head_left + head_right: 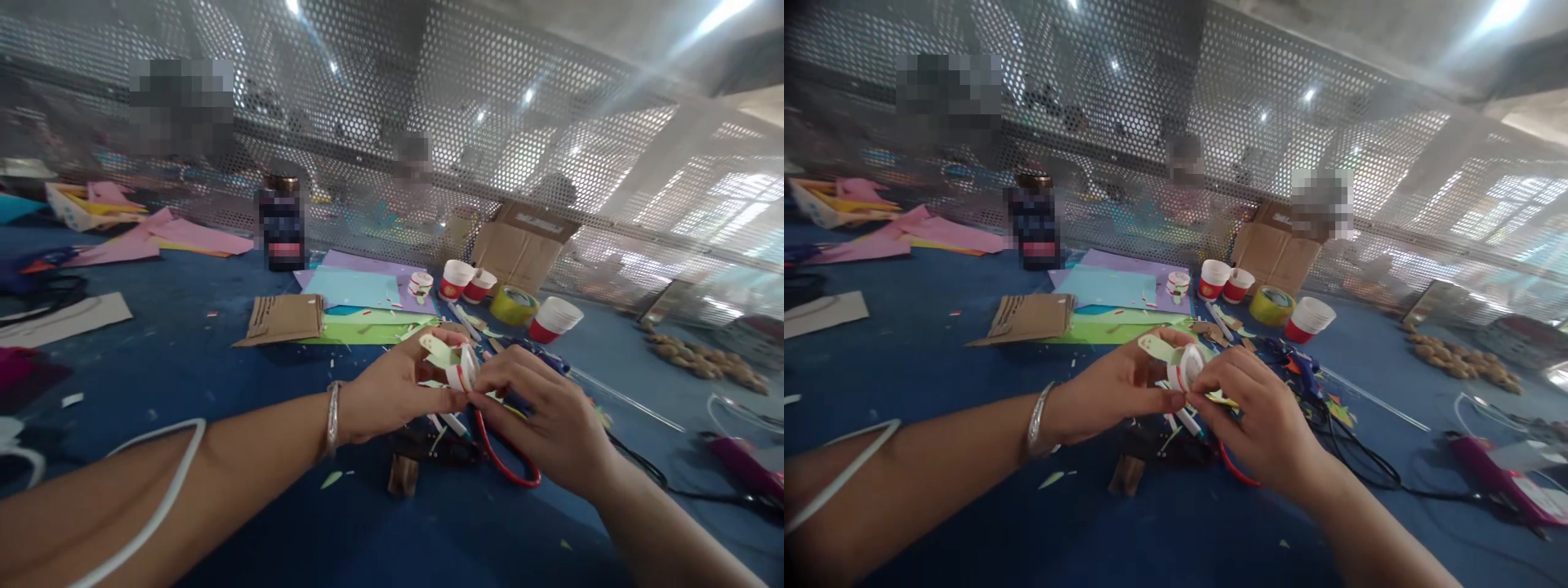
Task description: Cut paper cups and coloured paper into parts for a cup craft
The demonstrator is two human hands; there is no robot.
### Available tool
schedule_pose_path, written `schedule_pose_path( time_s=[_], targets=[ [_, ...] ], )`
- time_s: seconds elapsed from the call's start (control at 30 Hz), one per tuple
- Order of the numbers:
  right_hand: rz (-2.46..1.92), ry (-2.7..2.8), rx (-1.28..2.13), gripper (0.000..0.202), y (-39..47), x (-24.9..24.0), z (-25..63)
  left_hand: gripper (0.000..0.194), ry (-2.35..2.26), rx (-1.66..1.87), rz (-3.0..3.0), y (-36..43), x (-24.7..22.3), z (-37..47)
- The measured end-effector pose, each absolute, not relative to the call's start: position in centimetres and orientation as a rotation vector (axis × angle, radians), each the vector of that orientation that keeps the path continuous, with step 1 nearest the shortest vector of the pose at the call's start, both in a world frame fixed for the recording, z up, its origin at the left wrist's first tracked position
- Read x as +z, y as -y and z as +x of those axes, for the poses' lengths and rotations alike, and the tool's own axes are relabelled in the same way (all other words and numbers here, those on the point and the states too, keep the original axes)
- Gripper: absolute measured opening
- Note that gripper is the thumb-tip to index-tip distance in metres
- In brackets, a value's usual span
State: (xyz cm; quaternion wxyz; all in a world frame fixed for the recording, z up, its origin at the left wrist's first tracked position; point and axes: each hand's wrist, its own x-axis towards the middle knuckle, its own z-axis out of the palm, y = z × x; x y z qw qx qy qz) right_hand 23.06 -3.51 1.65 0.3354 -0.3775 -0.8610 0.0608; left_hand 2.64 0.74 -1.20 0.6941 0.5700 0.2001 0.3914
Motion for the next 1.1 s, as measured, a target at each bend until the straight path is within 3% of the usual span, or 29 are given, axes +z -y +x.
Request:
schedule_pose_path(
  time_s=[0.17, 0.3, 0.53, 0.63, 0.93, 1.1],
  targets=[
    [-1.083, 2.114, 0.126, 0.006, 3.7, 1.6, 23.7, 0.047, -0.432, 1.096, 1.608, -1.1, 0.5, 2.7],
    [-1.223, 1.897, 0.159, 0.018, 3.1, 1.5, 23.9, 0.049, -0.4, 1.067, 1.291, -1.0, 0.7, 2.6],
    [-1.27, 1.803, 0.913, 0.027, 2.3, 0.9, 23.6, 0.056, -0.37, 0.822, 0.91, -1.1, -1.1, 2.2],
    [-1.246, 1.737, 1.029, 0.028, 2.4, 0.5, 23.5, 0.06, -0.41, 0.848, 0.846, -1.4, -1.3, 2.1],
    [-1.275, 1.638, 1.119, 0.032, 2.0, -0.4, 23.6, 0.038, -0.37, 0.784, 0.843, -1.5, -2.0, 2.3],
    [-1.305, 1.667, 1.105, 0.036, 1.9, -0.4, 23.6, 0.01, -0.369, 0.859, 0.82, -1.7, -2.2, 2.4]
  ],
)
